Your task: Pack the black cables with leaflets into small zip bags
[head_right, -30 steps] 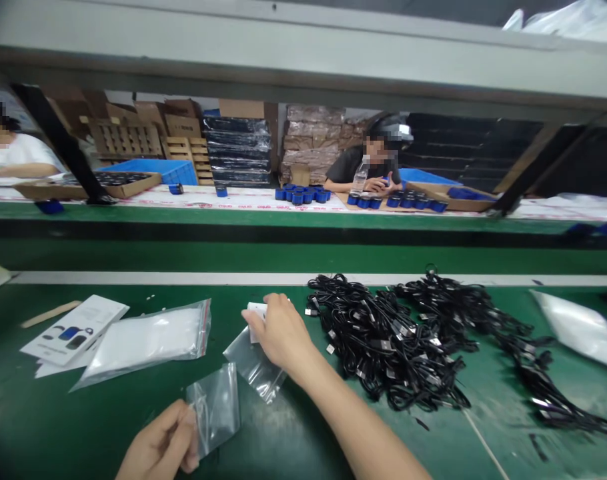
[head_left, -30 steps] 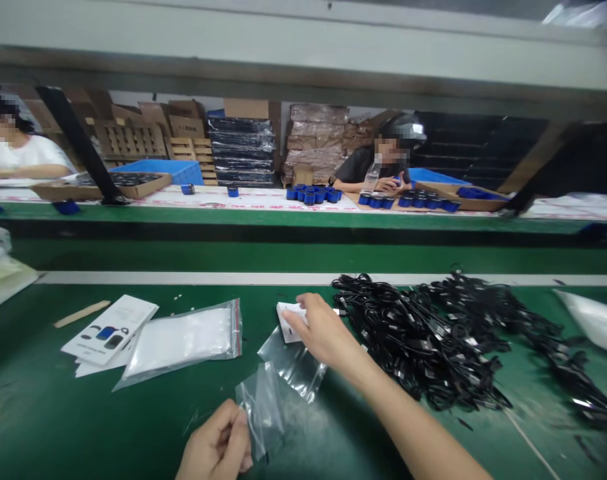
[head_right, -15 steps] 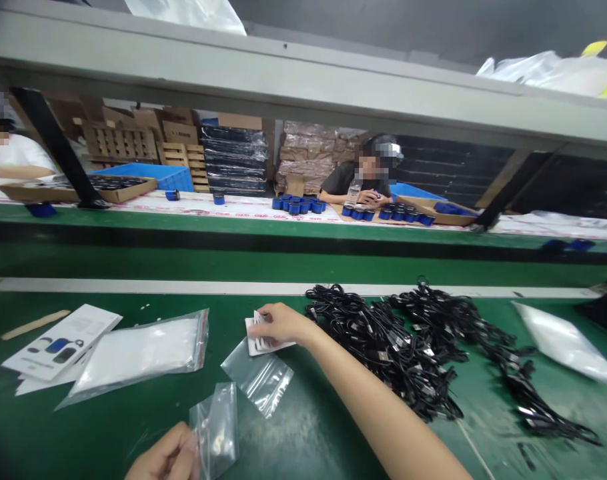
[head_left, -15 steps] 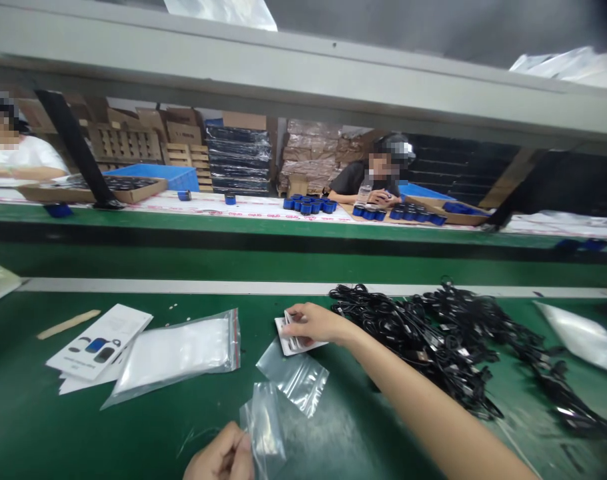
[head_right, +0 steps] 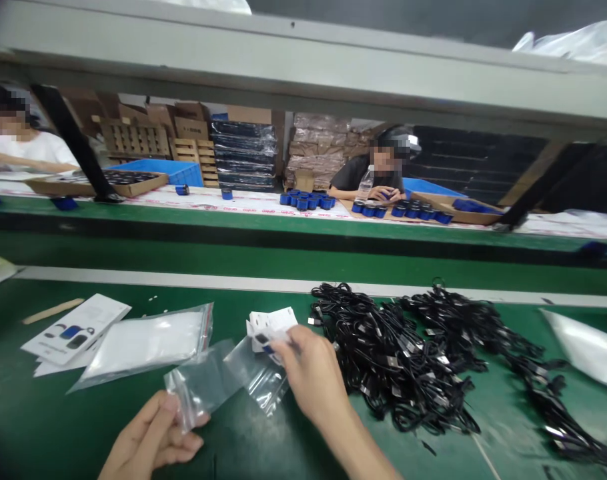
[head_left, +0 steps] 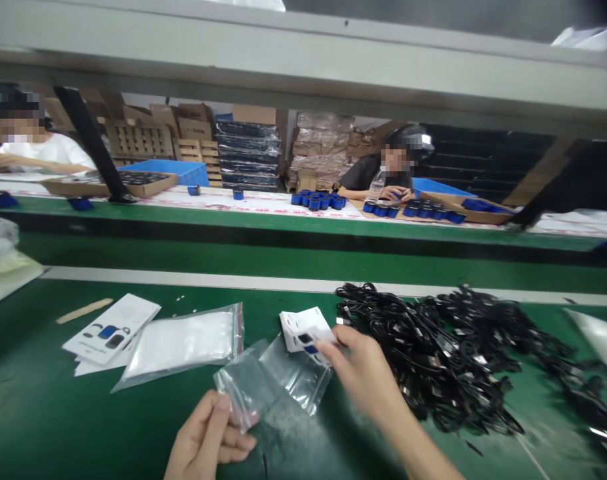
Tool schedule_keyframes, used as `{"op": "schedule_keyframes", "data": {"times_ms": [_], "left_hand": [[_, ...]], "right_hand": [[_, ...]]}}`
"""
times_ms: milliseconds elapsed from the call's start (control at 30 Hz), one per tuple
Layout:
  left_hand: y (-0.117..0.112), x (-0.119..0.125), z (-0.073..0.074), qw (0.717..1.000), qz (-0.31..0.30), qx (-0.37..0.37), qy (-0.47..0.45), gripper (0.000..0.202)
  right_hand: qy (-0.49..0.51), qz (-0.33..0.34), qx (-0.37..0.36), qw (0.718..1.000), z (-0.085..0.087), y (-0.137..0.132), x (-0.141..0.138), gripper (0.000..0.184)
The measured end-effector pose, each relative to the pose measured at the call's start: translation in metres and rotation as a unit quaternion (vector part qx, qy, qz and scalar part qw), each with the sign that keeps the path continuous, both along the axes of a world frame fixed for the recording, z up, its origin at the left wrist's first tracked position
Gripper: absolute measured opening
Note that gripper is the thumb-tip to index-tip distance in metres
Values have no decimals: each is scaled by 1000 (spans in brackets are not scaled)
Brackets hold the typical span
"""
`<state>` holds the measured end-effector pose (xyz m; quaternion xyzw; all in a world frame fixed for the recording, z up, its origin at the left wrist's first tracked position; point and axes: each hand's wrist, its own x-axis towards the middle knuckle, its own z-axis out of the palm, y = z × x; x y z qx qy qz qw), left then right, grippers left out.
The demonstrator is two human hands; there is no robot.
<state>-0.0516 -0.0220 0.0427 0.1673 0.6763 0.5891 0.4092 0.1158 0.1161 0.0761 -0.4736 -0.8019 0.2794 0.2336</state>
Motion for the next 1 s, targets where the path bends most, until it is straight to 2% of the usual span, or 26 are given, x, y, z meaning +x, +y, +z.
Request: {"op": "schedule_keyframes", "data": {"times_ms": [67, 133, 167, 233, 333, 567, 633, 700, 800, 867, 933, 1000], "left_hand": [[4, 0, 4, 1000, 24, 16, -6, 49], [7, 1, 5, 999, 20, 30, -6, 46], [8, 2, 5, 999, 13, 31, -4, 46], [8, 5, 1, 1000, -3, 24, 3, 48], [6, 7, -5, 1000, -18, 11, 16, 51], [2, 4, -10, 999, -19, -1, 32, 53], [0, 2, -11, 999, -20, 3, 26, 52], [-2, 1, -11, 1000, -18, 5, 10, 52], [-2, 1, -7, 1000, 6, 10, -9, 50], [0, 3, -1, 999, 37, 13, -17, 46], [4, 6, 5, 997, 65, 10, -31, 41], [6, 8, 7, 996, 71, 16, -51, 37]], "right_hand": [[-1, 3, 114, 994, -1, -19, 4, 24], [-75, -18, 215, 974, -4, -23, 2, 28], [-119, -32, 239, 963, -5, -20, -1, 29], [-183, -44, 225, 956, -8, -7, -9, 25], [-196, -7, 169, 966, -12, 14, -16, 15], [-168, 84, 70, 980, -12, 37, -10, 36], [-151, 88, 62, 983, -10, 42, -8, 39], [-126, 60, 75, 987, -5, 41, -5, 35], [-74, -19, 118, 990, 4, 21, 3, 27], [-20, -35, 160, 986, 8, -4, 7, 25], [87, 16, 250, 964, 4, -34, 6, 16], [147, 85, 325, 931, -8, -60, -3, 16]]}}
